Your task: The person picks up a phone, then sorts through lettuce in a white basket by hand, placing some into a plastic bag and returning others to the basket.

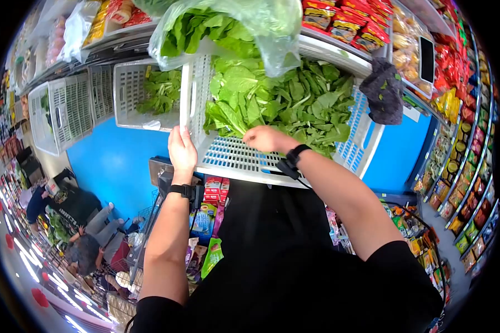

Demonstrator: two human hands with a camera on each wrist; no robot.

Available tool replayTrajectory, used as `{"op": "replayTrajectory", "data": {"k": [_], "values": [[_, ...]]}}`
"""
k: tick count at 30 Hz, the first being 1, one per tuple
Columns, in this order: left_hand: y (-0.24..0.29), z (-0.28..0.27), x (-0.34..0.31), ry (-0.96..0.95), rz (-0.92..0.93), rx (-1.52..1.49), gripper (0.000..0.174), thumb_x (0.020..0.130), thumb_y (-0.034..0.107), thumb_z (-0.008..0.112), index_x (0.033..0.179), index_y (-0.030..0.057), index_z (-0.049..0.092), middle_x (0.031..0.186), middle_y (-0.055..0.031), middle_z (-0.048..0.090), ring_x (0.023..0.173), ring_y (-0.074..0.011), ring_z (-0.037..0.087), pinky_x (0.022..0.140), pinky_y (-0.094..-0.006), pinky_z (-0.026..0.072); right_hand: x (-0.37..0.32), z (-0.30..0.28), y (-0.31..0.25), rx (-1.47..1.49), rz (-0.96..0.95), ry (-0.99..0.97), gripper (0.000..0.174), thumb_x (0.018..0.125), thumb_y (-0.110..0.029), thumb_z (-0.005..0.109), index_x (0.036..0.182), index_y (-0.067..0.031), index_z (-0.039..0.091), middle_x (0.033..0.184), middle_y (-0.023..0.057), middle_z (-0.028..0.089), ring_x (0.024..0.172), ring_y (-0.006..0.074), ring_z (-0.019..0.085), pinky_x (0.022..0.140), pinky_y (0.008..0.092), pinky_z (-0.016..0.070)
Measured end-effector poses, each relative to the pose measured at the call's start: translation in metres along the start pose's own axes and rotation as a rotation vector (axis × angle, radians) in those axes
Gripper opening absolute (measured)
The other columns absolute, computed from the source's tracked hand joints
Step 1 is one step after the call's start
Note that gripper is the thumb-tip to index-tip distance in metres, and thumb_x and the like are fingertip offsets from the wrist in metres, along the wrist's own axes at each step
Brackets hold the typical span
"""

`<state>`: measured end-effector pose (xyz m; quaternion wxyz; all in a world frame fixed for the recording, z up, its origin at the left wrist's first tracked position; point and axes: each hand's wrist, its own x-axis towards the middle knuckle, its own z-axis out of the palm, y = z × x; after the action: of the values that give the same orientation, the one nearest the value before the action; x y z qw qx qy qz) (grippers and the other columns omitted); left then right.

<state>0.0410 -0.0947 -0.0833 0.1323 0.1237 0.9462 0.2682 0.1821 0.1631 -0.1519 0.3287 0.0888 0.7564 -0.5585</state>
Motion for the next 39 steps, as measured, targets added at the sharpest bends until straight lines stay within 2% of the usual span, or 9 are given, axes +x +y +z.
{"op": "replayTrajectory", "data": {"k": [5,10,15,17,19,21,25,30,39], "values": [[0.006,-0.002,0.001,0.000,-0.036,-0.021,0.040,0.114,0.030,0.044,0.095,-0.0007,0.060,0.090,-0.0235,0.064,0.090,-0.0459,0.060,0.082,-0.0529,0.0476,0.075,0.038,-0.009,-0.507,0.233,-0.393,0.037,0.090,-0.013,0.059,0.122,-0.0069,0.078,0.130,0.0182,0.074,0.119,0.0377,0.071,0.096,0.0444,0.0599],[0.003,-0.004,0.002,-0.018,-0.029,-0.064,0.040,0.114,0.031,0.044,0.096,0.0001,0.061,0.091,-0.0231,0.064,0.092,-0.0460,0.060,0.084,-0.0534,0.0477,0.098,0.050,-0.004,-0.494,0.365,-0.352,0.034,0.087,-0.013,0.065,0.116,-0.0024,0.079,0.123,0.0227,0.075,0.115,0.0396,0.072,0.095,0.0462,0.0596],[0.002,-0.009,0.004,-0.063,-0.051,-0.066,0.033,0.111,0.032,0.050,0.103,0.0029,0.064,0.095,-0.0217,0.066,0.096,-0.0461,0.060,0.086,-0.0550,0.0482,0.050,0.008,-0.054,-0.369,0.140,-0.003,0.025,0.084,-0.017,0.069,0.102,-0.0017,0.077,0.105,0.0257,0.075,0.098,0.0444,0.072,0.087,0.0492,0.0586],[-0.007,-0.007,0.004,-0.046,-0.003,-0.076,0.032,0.111,0.032,0.050,0.104,0.0034,0.065,0.097,-0.0217,0.066,0.097,-0.0464,0.061,0.086,-0.0553,0.0480,0.017,-0.005,-0.068,-0.255,-0.084,0.191,0.024,0.086,-0.015,0.068,0.106,-0.0011,0.072,0.100,0.0226,0.073,0.092,0.0421,0.071,0.082,0.0475,0.0575],[-0.010,-0.007,0.005,-0.114,-0.076,-0.088,0.031,0.109,0.032,0.053,0.112,0.0039,0.065,0.108,-0.0213,0.067,0.106,-0.0458,0.060,0.094,-0.0554,0.0461,-0.025,-0.028,-0.112,-0.095,0.008,0.189,0.023,0.088,-0.011,0.068,0.109,-0.0012,0.069,0.096,0.0195,0.071,0.087,0.0361,0.070,0.079,0.0435,0.0563],[-0.009,-0.005,0.002,0.027,-0.010,-0.108,0.029,0.108,0.030,0.056,0.117,0.0038,0.065,0.111,-0.0181,0.067,0.110,-0.0427,0.060,0.097,-0.0540,0.0457,-0.061,-0.033,-0.127,0.073,0.069,0.276,0.022,0.089,-0.007,0.071,0.109,-0.0013,0.066,0.092,0.0113,0.069,0.084,0.0190,0.067,0.076,0.0335,0.0544],[0.041,-0.053,-0.003,0.346,0.177,-0.064,0.027,0.108,0.023,0.058,0.119,0.0003,0.066,0.104,-0.0181,0.068,0.104,-0.0405,0.063,0.096,-0.0475,0.0500,-0.123,-0.030,-0.159,0.589,0.093,0.450,0.032,0.091,0.004,0.074,0.118,-0.0024,0.058,0.106,0.0017,0.062,0.094,0.0095,0.061,0.083,0.0259,0.0520],[0.104,-0.104,-0.037,-0.778,-0.037,-0.768,0.030,0.106,0.018,0.067,0.128,-0.0022,0.069,0.113,-0.0086,0.073,0.103,-0.0168,0.068,0.092,-0.0338,0.0532,-0.163,-0.020,-0.205,0.877,-0.150,0.559,0.043,0.093,0.012,0.070,0.127,-0.0036,0.050,0.116,0.0070,0.064,0.107,0.0136,0.065,0.093,0.0293,0.0532],[0.226,-0.145,-0.096,-0.416,0.095,-0.899,0.023,0.098,-0.001,0.075,0.119,-0.0039,0.070,0.104,-0.0023,0.073,0.093,-0.0072,0.065,0.086,-0.0260,0.0540,-0.235,-0.037,-0.236,0.692,-0.402,0.492,0.058,0.097,-0.002,0.075,0.149,-0.0036,0.050,0.128,0.0082,0.067,0.116,0.0141,0.065,0.097,0.0323,0.0544]]}}
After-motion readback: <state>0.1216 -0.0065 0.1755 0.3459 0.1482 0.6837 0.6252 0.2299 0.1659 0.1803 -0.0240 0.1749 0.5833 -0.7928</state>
